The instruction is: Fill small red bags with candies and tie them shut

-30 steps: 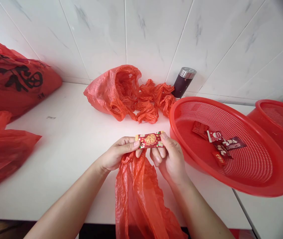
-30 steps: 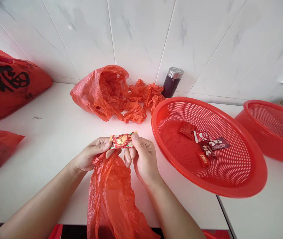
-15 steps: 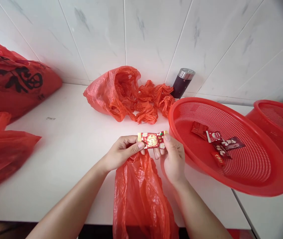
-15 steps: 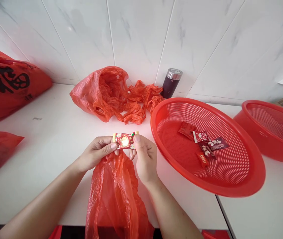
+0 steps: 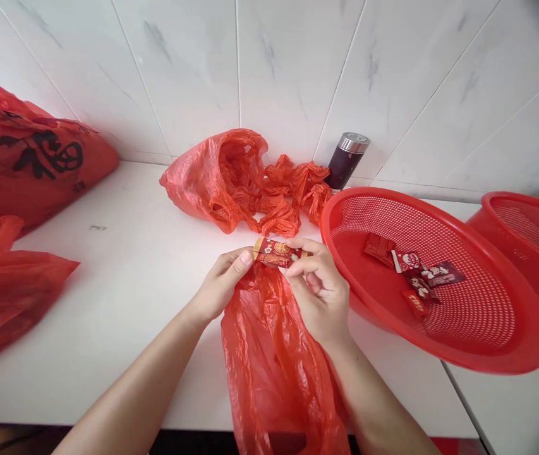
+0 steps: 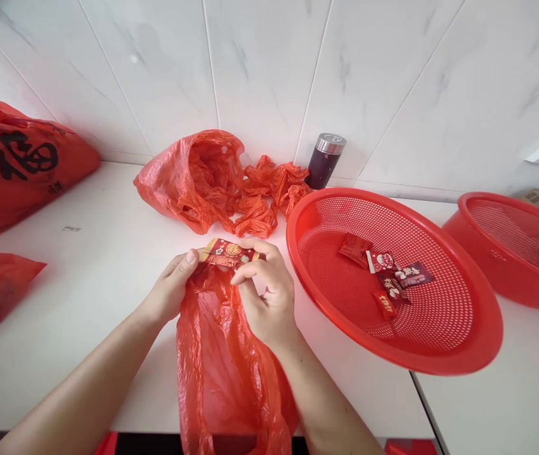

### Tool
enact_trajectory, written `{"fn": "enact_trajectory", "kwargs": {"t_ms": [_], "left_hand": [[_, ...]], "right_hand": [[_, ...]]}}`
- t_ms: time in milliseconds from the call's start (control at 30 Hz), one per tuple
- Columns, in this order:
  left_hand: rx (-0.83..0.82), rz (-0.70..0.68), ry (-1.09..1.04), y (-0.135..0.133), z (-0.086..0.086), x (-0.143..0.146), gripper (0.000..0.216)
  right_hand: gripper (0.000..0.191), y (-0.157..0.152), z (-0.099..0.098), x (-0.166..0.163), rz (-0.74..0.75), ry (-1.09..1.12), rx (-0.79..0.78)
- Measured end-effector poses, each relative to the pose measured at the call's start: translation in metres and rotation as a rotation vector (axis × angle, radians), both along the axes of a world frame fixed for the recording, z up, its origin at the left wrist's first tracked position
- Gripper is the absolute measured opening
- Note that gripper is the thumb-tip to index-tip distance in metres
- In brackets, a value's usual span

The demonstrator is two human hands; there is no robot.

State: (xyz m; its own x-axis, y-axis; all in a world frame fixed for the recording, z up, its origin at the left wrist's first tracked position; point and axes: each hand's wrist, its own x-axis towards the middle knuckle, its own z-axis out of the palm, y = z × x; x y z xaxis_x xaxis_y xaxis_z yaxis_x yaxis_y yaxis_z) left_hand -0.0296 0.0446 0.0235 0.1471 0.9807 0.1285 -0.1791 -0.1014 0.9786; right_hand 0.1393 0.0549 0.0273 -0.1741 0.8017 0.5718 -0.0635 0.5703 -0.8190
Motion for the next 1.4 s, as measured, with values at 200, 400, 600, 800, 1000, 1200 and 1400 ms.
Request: {"fn": "enact_trajectory", "kwargs": {"t_ms": [200, 400, 600, 800, 1000, 1200, 1400], "left_hand": [[-0.072, 0.091, -0.003, -0.004, 0.003, 0.0, 0.037], [0.007, 0.074, 0.024, -0.006, 0.004, 0.003, 0.037], [0.039, 0.043, 0.08, -0.007, 0.006, 0.004, 0.035], [0.024, 0.023, 0.097, -0.009, 0.004, 0.003, 0.034], [0.018, 0.018, 0.112, -0.007, 0.003, 0.003, 0.034], [0.012, 0.009, 0.108, -0.007, 0.003, 0.003, 0.035], [0.006, 0.018, 0.128, -0.008, 0.003, 0.003, 0.037]], "right_hand": [[0.018, -0.002, -0.001, 0.0, -0.057, 0.028, -0.014], [0.009, 0.003, -0.002, -0.003, 0.023, 0.306, -0.342], [0.021, 0.005, 0.008, 0.0, 0.133, 0.359, -0.454], [0.022, 0.002, 0.011, 0.001, 0.108, 0.405, -0.403], [0.022, 0.001, 0.011, 0.002, 0.095, 0.405, -0.391], [0.02, 0.0, 0.012, 0.003, 0.094, 0.396, -0.381], [0.019, 0.001, 0.013, 0.003, 0.077, 0.371, -0.392]]}}
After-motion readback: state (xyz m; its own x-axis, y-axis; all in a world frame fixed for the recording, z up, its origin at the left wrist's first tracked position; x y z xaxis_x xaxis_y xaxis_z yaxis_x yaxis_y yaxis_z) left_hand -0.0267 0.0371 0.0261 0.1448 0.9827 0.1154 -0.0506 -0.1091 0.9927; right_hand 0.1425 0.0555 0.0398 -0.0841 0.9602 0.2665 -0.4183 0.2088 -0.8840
